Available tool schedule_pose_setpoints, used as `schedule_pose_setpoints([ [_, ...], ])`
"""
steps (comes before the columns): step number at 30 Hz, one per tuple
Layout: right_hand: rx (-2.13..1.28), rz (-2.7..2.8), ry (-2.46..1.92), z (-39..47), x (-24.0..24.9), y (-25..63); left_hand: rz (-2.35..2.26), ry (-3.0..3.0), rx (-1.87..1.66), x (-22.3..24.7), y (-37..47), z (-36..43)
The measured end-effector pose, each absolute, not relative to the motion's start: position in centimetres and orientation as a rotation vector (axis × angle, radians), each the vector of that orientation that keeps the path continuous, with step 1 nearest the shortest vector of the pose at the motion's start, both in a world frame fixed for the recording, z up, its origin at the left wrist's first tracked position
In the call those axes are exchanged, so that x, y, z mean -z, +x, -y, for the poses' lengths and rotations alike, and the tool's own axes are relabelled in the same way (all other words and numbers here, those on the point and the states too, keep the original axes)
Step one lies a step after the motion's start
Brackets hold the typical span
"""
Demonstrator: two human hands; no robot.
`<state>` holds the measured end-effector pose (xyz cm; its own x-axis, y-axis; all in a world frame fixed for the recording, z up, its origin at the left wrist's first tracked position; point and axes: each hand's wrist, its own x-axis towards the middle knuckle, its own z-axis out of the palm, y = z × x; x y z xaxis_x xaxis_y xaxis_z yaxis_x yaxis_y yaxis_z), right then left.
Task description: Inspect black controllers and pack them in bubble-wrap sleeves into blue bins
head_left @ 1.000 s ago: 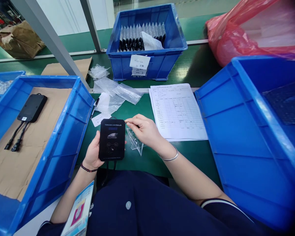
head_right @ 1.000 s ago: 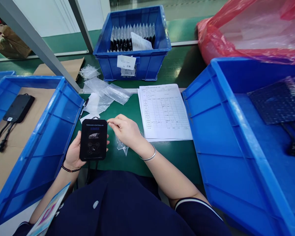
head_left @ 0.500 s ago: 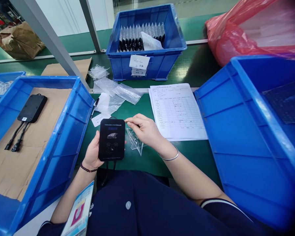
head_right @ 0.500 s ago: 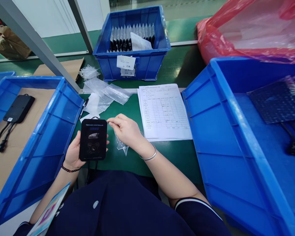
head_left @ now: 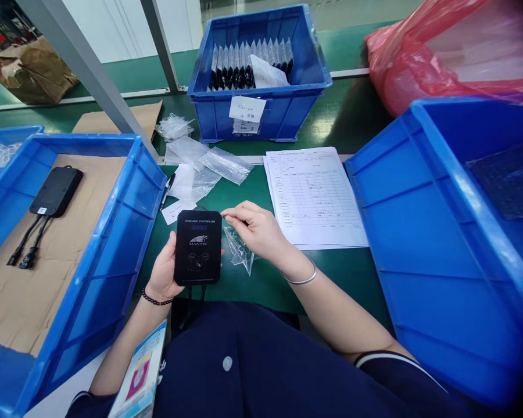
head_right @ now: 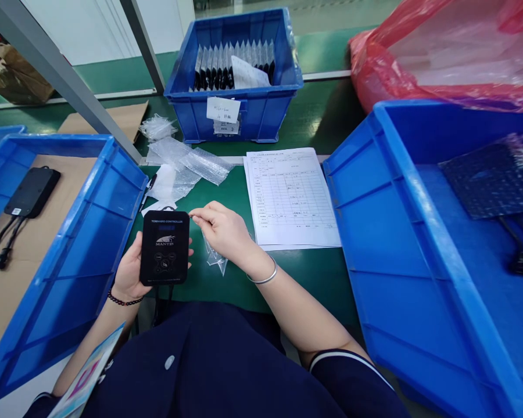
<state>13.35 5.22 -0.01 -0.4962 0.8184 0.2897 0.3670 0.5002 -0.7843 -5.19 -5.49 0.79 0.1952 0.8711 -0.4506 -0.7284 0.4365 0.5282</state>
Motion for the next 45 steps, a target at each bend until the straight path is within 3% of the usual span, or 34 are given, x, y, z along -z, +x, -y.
schedule_pose_setpoints([
  [20, -0.747, 2.111, -1.002, -4.9, 0.2, 13.2, -0.798, 0.207, -1.151, -0.3, -5.1, 5.6],
  [37, -1.068, 1.925, -0.841, -3.7, 0.0, 12.6, -0.93, 0.132, -1.259, 0.0, -4.2, 5.2],
  [45, -0.92, 1.936, -0.977, -5.1, 0.4, 12.2, -0.933, 0.12, -1.312, 0.0, -3.7, 5.5],
])
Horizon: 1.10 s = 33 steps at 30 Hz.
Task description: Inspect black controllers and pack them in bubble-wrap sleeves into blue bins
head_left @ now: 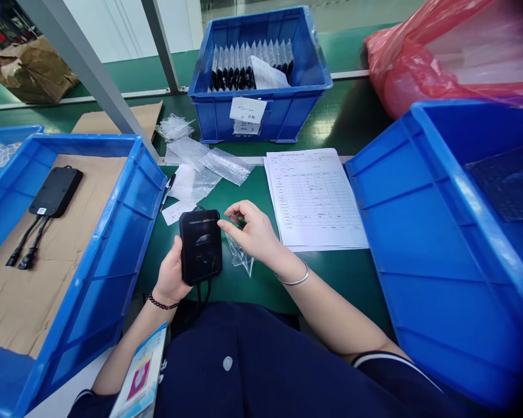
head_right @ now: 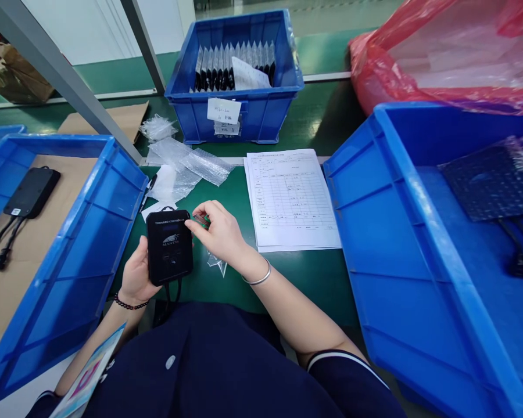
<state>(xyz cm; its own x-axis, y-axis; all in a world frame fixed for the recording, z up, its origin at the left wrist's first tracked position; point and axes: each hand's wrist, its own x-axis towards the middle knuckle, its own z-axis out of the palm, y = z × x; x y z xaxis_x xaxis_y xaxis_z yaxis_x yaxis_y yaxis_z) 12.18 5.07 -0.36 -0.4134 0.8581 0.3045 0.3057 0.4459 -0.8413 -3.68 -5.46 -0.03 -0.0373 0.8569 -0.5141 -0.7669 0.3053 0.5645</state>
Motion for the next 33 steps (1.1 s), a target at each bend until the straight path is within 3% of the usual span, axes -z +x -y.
schedule_pose_setpoints([
  [13, -1.043, 1.988, -1.052, -5.6, 0.8, 11.4, -0.889, 0.139, -1.298, 1.4, -3.0, 6.1],
  [22, -0.81, 2.049, -0.912, -3.7, 0.5, 11.3, -0.89, 0.161, -1.377, 1.7, -2.5, 5.8],
  [33, -0.905, 1.924, -0.932, -4.9, 1.1, 10.1, -0.896, 0.14, -1.387, 1.4, -2.5, 6.1],
])
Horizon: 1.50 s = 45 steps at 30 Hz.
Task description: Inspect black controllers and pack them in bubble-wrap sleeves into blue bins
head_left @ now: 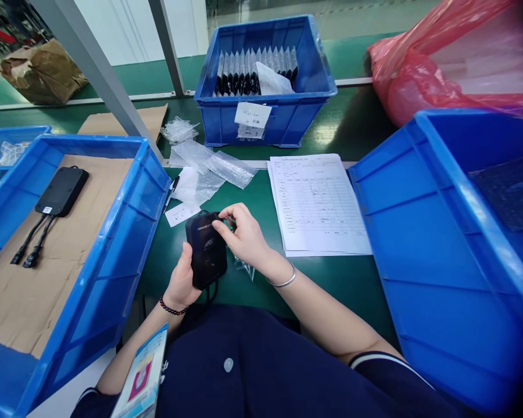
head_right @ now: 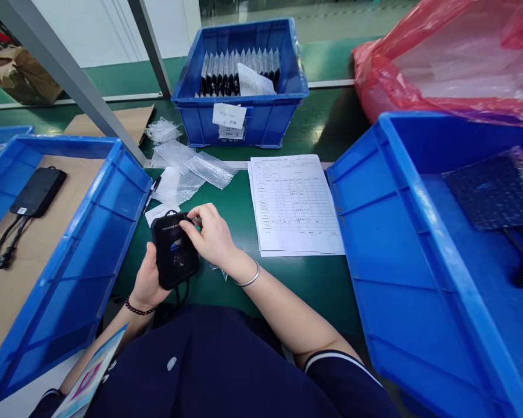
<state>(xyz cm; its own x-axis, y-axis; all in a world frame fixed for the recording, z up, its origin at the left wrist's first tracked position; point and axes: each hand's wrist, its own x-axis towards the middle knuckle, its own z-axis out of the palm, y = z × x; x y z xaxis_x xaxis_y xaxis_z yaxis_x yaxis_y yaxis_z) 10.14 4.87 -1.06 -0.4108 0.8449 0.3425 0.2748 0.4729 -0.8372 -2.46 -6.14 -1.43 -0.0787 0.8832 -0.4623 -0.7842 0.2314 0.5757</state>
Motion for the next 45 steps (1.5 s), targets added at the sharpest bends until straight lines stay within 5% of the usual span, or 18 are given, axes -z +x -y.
schedule_pose_setpoints([
  [10, -0.71, 2.059, -0.629, -2.0, 0.2, 10.0, -0.883, 0.129, -1.516, 1.0, -2.5, 4.9],
  [27, -1.401, 1.416, -0.547, 0.3, -2.1, 14.7, -0.661, 0.274, -1.411, -0.8, -4.1, 4.5],
  [35, -1.205, 1.109, -0.714, -5.3, -5.2, 16.7, -0.551, 0.293, -1.314, -2.4, -4.9, 5.8],
  [40, -1.256, 1.547, -0.718, -6.9, -5.5, 14.1, -0.53, 0.301, -1.233, -2.5, -4.4, 6.0],
  [45, -0.753, 1.933, -0.733, -7.6, -4.4, 10.0, -0.577, 0.318, -1.217, -2.9, -3.8, 6.0],
])
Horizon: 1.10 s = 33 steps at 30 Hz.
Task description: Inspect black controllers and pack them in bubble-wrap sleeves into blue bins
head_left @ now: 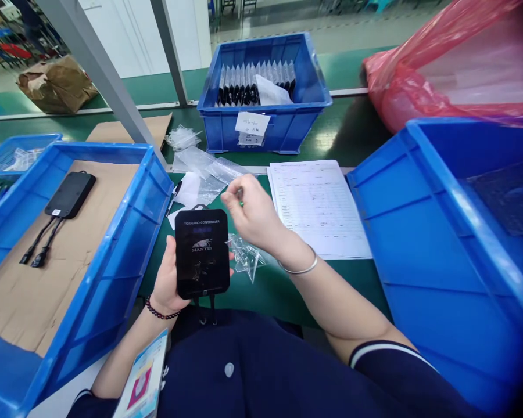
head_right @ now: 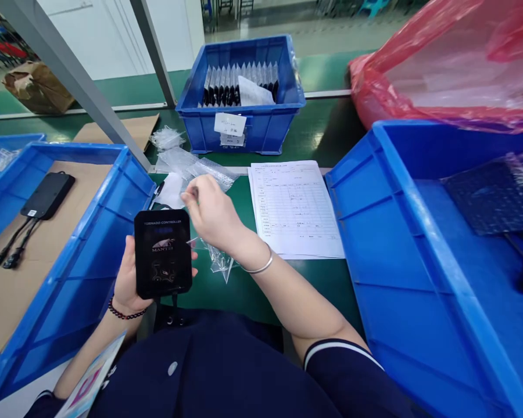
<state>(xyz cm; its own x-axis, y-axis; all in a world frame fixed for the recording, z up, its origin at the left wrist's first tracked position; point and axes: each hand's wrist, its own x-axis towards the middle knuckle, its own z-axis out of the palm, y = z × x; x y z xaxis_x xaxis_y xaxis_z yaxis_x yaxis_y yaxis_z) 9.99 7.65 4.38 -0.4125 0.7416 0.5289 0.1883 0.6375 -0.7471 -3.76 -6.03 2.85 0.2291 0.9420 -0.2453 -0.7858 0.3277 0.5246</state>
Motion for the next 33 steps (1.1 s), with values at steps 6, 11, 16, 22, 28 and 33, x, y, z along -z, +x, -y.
schedule_pose_setpoints([
  [6, -0.553, 1.816, -0.832, -9.4, -3.9, 10.1, -0.63, 0.291, -1.207, -2.9, -3.8, 6.4],
  [11, -0.568, 1.973, -0.778, -7.4, -4.1, 9.8, -0.664, 0.251, -1.23, -2.5, -3.7, 5.9],
  [16, -0.581, 1.987, -0.915, -8.3, -3.6, 10.0, -0.705, 0.21, -1.242, -2.1, -3.9, 5.3],
  [22, -0.627, 2.288, -1.308, -7.1, 0.0, 11.4, -0.734, 0.198, -1.357, -1.5, -5.6, 5.0],
  [28, -0.229, 2.626, -1.361, -3.4, 6.4, 10.1, -0.835, 0.178, -1.492, -1.8, -6.8, 4.6],
  [33, -0.86, 2.248, -1.033, -3.6, 2.9, 10.8, -0.922, 0.257, -1.62, -2.1, -6.1, 3.0],
])
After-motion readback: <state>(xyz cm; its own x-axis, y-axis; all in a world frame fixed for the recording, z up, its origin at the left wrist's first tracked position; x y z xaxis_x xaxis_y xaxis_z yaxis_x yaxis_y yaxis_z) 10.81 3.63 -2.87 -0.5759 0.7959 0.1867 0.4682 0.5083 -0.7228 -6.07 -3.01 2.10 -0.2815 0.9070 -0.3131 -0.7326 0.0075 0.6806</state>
